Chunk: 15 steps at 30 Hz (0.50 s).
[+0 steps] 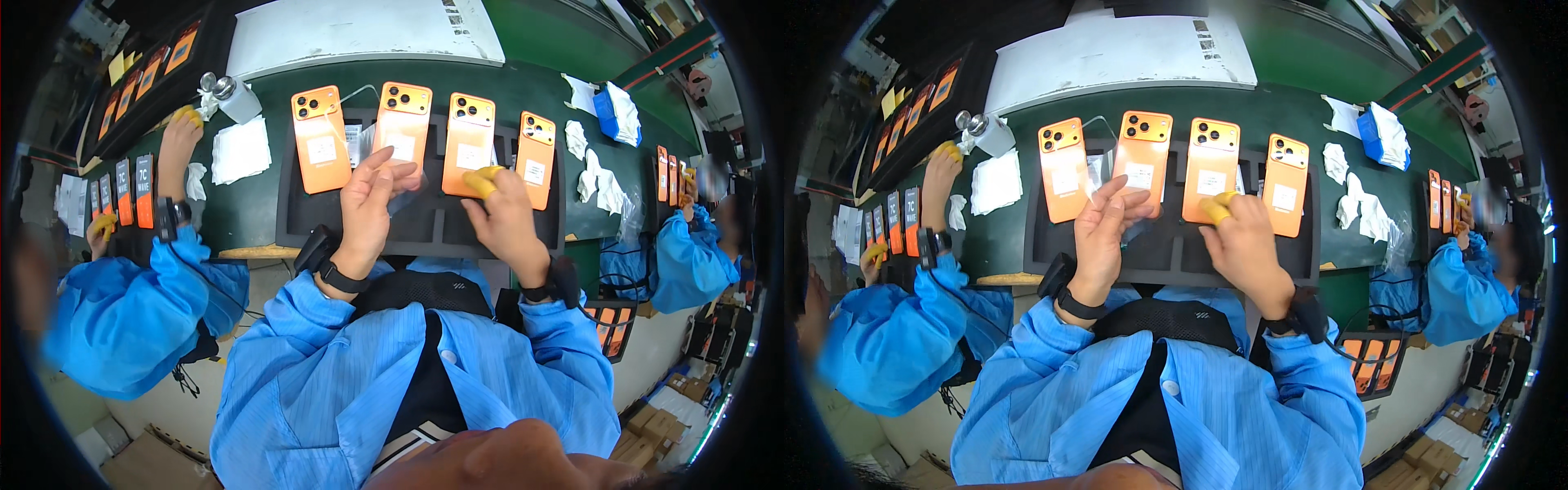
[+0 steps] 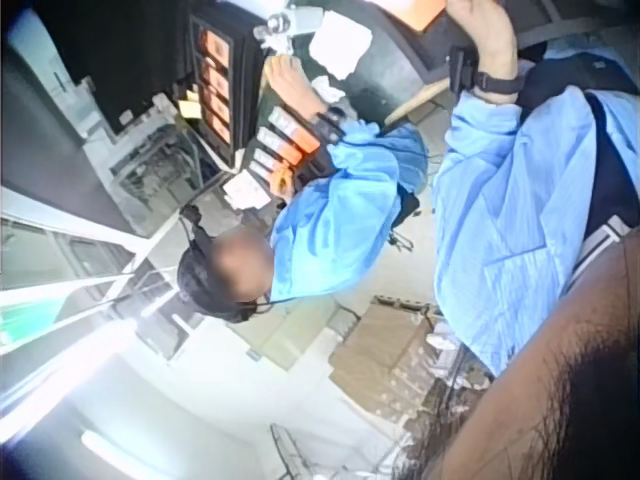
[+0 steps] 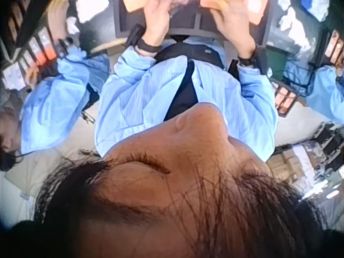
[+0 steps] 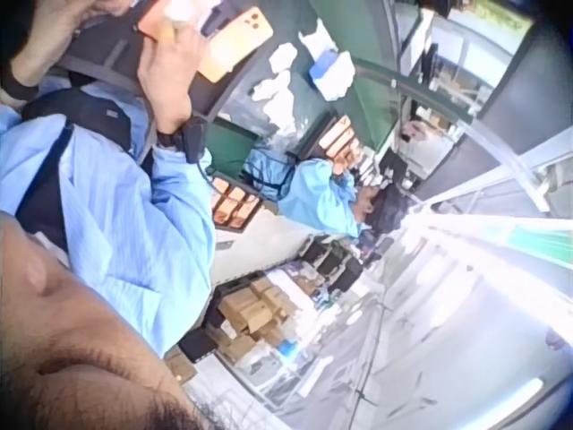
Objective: Cleaning and inspecting mobile phone handsets on an assembly line.
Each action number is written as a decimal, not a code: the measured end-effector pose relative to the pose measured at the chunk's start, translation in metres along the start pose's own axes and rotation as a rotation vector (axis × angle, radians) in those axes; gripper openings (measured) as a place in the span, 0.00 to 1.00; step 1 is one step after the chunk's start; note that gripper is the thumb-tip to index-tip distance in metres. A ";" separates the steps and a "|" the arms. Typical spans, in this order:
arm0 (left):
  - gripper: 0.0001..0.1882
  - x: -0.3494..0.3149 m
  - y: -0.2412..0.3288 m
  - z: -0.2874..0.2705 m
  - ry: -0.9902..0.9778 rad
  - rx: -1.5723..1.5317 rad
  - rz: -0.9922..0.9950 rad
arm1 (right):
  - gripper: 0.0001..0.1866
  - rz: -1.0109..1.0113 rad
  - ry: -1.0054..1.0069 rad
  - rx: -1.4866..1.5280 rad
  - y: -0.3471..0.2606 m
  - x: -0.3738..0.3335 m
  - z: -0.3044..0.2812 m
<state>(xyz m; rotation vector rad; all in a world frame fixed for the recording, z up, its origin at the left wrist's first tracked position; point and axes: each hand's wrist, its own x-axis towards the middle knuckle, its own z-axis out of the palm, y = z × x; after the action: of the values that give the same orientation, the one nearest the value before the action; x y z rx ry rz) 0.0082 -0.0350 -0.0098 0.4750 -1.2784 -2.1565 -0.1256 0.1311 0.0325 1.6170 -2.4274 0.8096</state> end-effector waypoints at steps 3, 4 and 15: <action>0.20 -0.005 -0.005 -0.005 -0.029 0.093 0.042 | 0.15 -0.153 -0.077 -0.069 -0.001 0.008 0.020; 0.20 -0.004 -0.005 -0.005 -0.023 0.093 0.039 | 0.15 -0.182 -0.120 -0.121 -0.004 0.010 0.025; 0.13 -0.006 -0.007 -0.005 -0.073 0.064 0.072 | 0.09 -0.122 -0.031 -0.172 -0.001 0.003 0.042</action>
<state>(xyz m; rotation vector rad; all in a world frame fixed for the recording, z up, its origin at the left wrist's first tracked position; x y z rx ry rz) 0.0134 -0.0323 -0.0188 0.3732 -1.3866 -2.0961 -0.1178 0.1078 -0.0019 1.7031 -2.3189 0.5446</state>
